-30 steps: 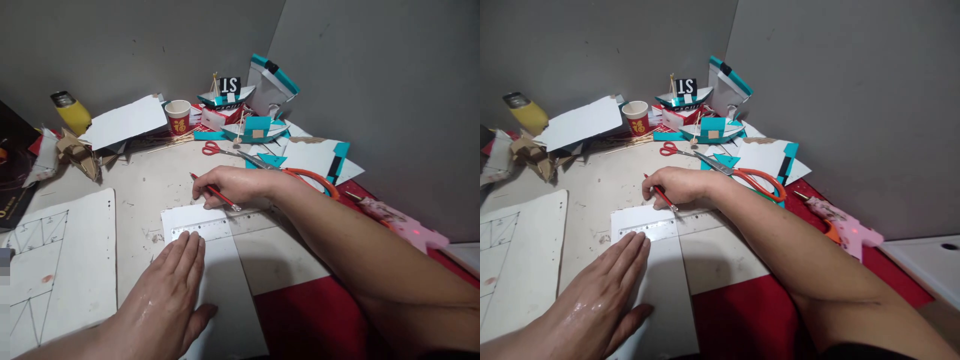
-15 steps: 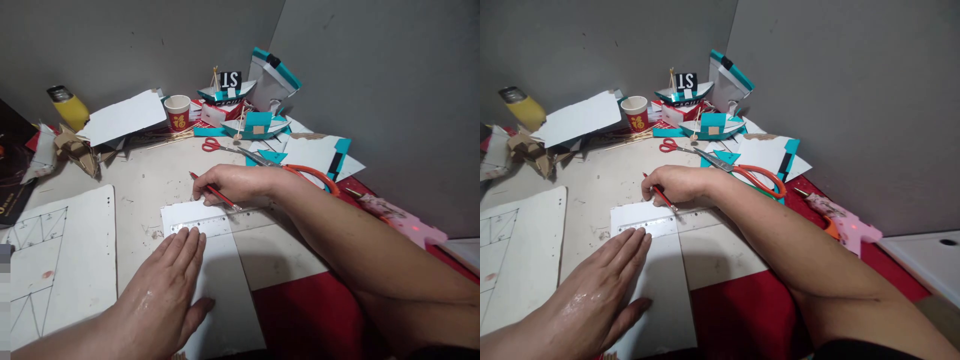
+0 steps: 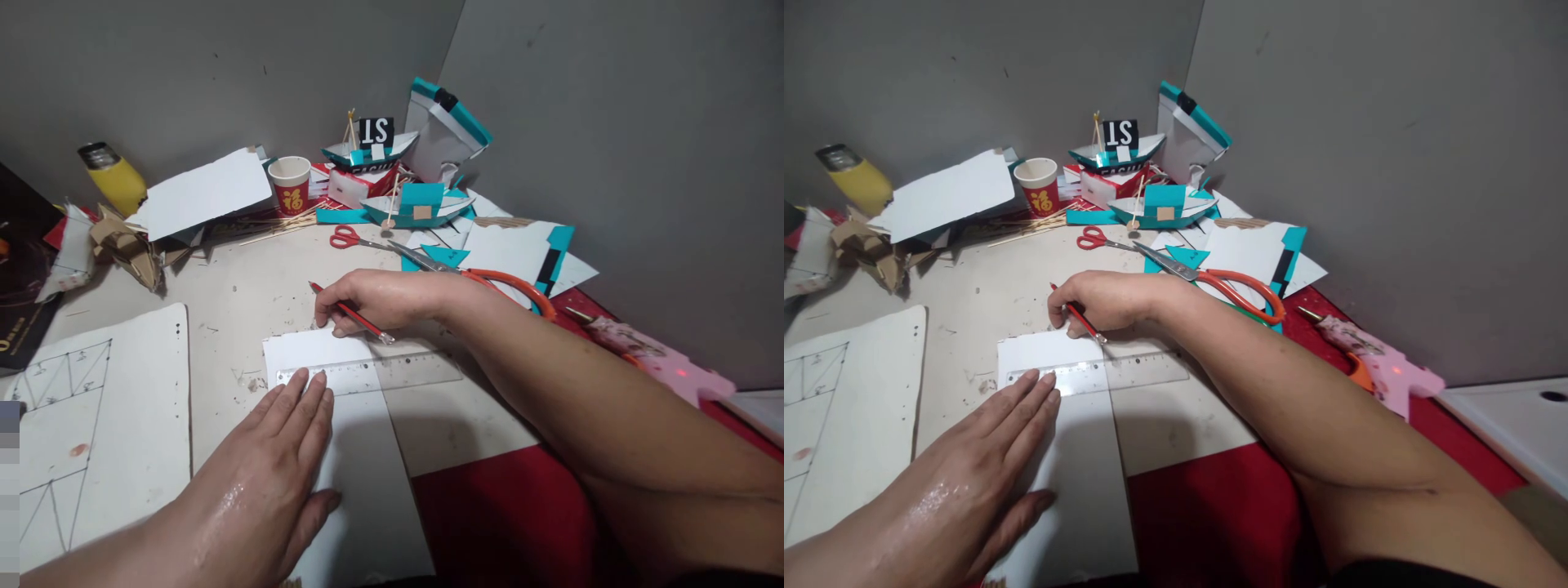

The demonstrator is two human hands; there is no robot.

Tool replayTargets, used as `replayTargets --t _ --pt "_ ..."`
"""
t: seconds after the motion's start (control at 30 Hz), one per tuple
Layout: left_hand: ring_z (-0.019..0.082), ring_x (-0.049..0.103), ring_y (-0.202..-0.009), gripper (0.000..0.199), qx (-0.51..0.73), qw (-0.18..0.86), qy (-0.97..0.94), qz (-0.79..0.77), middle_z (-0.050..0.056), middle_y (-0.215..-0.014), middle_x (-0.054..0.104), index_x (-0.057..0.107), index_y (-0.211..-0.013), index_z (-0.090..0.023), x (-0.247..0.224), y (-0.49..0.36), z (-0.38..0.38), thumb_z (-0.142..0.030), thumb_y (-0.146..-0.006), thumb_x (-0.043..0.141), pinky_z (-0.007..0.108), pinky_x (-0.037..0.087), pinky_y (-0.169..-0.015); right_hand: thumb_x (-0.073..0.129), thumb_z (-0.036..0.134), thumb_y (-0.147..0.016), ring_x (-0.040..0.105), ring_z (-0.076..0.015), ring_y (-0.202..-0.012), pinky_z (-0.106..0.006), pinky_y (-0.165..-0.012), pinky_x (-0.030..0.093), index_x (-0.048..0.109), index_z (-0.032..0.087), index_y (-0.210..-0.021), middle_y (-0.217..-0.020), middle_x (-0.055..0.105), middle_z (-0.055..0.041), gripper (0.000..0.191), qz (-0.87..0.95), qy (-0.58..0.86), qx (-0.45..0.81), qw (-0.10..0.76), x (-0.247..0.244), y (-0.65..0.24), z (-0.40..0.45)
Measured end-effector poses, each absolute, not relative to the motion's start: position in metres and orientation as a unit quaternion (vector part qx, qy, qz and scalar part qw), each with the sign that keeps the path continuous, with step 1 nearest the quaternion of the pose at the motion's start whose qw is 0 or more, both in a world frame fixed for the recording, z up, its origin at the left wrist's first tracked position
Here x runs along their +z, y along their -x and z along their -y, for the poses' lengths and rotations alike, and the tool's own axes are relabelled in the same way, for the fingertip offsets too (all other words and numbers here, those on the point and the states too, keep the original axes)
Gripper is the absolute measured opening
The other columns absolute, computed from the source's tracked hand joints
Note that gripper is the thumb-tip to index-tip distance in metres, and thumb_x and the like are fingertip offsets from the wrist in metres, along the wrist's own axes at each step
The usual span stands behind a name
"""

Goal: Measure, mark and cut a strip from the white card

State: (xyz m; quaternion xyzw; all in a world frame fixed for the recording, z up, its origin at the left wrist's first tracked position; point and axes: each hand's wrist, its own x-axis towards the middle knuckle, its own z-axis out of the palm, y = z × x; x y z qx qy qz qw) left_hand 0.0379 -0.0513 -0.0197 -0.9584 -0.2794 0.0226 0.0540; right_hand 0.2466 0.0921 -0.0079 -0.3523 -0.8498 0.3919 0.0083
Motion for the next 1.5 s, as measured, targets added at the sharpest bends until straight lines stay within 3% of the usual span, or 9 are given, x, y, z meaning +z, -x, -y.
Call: replayTargets --t 0.4,0.8,1.27,1.5 --pt "0.044 0.05 -0.122 0.085 0.021 0.089 0.956 0.279 0.029 -0.137 0.044 0.052 -0.133 0.003 -0.022 -0.04 0.053 -0.056 -0.074 0.066 0.047 0.055 -0.089 0.062 0.003 -0.079 0.045 -0.0096 -0.062 -0.022 -0.062 0.036 0.066 0.014 -0.097 -0.067 0.051 0.0049 0.022 0.847 0.354 0.397 0.002 -0.004 -0.245 -0.091" --pt "0.044 0.054 -0.118 0.081 -0.005 0.104 0.957 0.273 0.029 -0.133 0.05 0.057 -0.128 0.003 -0.023 -0.042 0.053 -0.054 -0.072 0.067 0.046 0.058 -0.084 0.062 0.005 -0.078 0.046 -0.0103 -0.062 -0.023 -0.065 0.037 0.066 0.013 -0.098 -0.068 0.054 0.0042 0.021 0.847 0.353 0.398 0.005 -0.005 -0.245 -0.092" --pt "0.044 0.044 -0.13 0.089 0.012 0.054 0.948 0.313 0.031 -0.144 0.039 0.044 -0.137 0.006 -0.033 -0.039 0.062 -0.057 -0.077 0.062 0.052 0.051 -0.097 0.062 0.007 -0.078 0.047 -0.011 -0.063 -0.022 -0.063 0.038 0.066 0.014 -0.099 -0.071 0.055 0.0031 0.022 0.852 0.351 0.388 0.001 -0.009 -0.245 -0.093" --pt "0.047 0.05 -0.124 0.084 -0.003 0.057 0.953 0.299 0.031 -0.134 0.054 0.052 -0.131 0.007 -0.029 -0.04 0.058 -0.055 -0.075 0.067 0.051 0.056 -0.091 0.063 0.006 -0.078 0.049 -0.0112 -0.064 -0.023 -0.065 0.037 0.065 0.016 -0.097 -0.072 0.057 0.003 0.022 0.858 0.347 0.378 0.007 -0.008 -0.247 -0.092"
